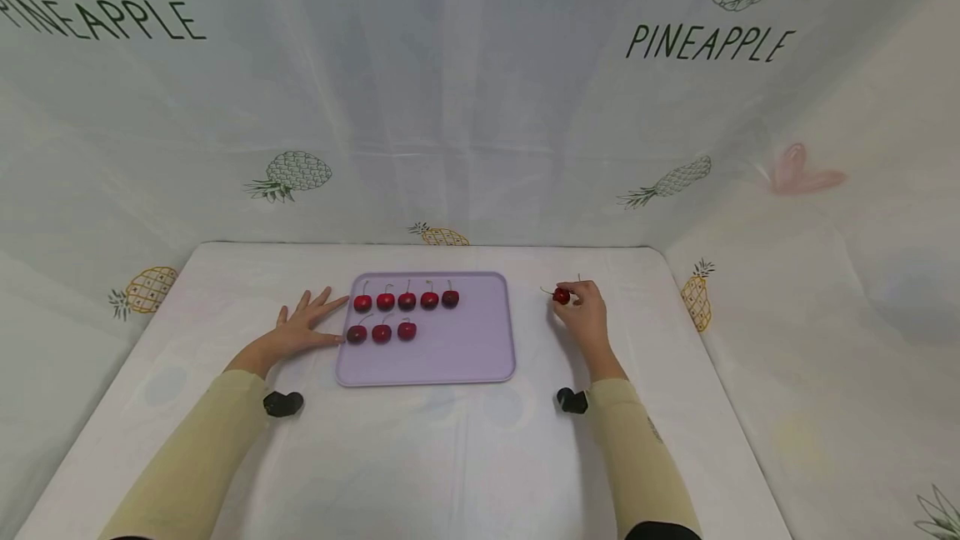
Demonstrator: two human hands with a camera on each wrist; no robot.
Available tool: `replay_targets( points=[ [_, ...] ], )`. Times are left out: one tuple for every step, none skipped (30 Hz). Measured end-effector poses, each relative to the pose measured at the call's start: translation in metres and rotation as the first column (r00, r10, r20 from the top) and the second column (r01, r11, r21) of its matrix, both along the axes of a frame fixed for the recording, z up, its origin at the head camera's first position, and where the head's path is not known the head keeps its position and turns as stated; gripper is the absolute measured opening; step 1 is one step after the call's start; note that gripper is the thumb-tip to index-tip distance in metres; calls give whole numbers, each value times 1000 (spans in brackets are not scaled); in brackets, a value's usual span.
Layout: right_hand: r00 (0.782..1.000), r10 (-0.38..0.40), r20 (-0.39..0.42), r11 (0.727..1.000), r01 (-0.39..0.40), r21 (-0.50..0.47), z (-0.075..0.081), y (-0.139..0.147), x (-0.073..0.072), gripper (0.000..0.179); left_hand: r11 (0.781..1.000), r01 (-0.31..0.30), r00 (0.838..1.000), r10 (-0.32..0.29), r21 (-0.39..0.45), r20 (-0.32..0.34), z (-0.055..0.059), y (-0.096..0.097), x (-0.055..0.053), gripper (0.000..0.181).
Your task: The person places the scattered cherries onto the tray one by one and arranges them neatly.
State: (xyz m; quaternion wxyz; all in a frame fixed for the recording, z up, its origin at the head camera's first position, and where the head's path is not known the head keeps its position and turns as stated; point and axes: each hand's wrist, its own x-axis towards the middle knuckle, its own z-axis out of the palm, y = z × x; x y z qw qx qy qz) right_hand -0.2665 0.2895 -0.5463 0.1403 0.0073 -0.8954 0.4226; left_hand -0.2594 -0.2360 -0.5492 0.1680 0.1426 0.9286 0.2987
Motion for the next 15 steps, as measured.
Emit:
replay_targets(
  points=[
    [1000,18,1,999,-18,-31,0,-2,1,33,1000,-1,1000,1,1,0,0,0,0,87],
    [999,37,2,998,-37,-59,1,-5,3,33,1000,-1,1000,1,1,0,0,0,0,87],
    [998,56,0,994,-56,-90,1,-7,4,33,1000,-2,1000,2,2,-1,0,0,0,87],
    [997,72,-2,990,-72,-123,1,-10,5,33,1000,-2,1000,2,1,0,0,0,0,87],
    [996,87,-1,986,-86,-142,2,-13,7,33,1000,-2,1000,2,1,0,-1,0,0,87],
    [995,100,0,982,-98,-163,3,-16,9,33,1000,-1,1000,1,0,0,-1,0,0,87],
    [994,110,0,977,-108,-182,4,-18,10,33,1000,-1,1000,1,0,0,-1,0,0,86],
    [993,119,-2,974,-117,-192,4,-21,12,32,1000,0,1000,0,1,1,0,0,0,86],
    [992,129,-8,970,-127,-205,5,-24,13,32,1000,1,1000,-1,0,0,0,0,0,86],
    [990,142,-15,965,-142,-220,6,-27,14,31,1000,1,1000,-1,1,-1,0,0,0,86],
    [987,157,-23,960,-158,-230,7,-30,16,30,1000,2,1000,-1,3,-2,1,0,0,86],
    [984,176,-35,952,-179,-249,9,-34,19,29,1000,1,1000,-1,4,-2,1,1,0,86],
    [979,199,-48,940,-204,-273,12,-37,21,28,1000,1,1000,-1,6,-2,2,1,1,86],
    [974,220,-62,928,-228,-293,15,-42,24,27,1000,2,1000,-2,7,-2,2,1,1,86],
    [968,239,-74,918,-251,-307,19,-46,28,25,1000,3,1000,-3,6,-2,2,1,1,86]
  ],
)
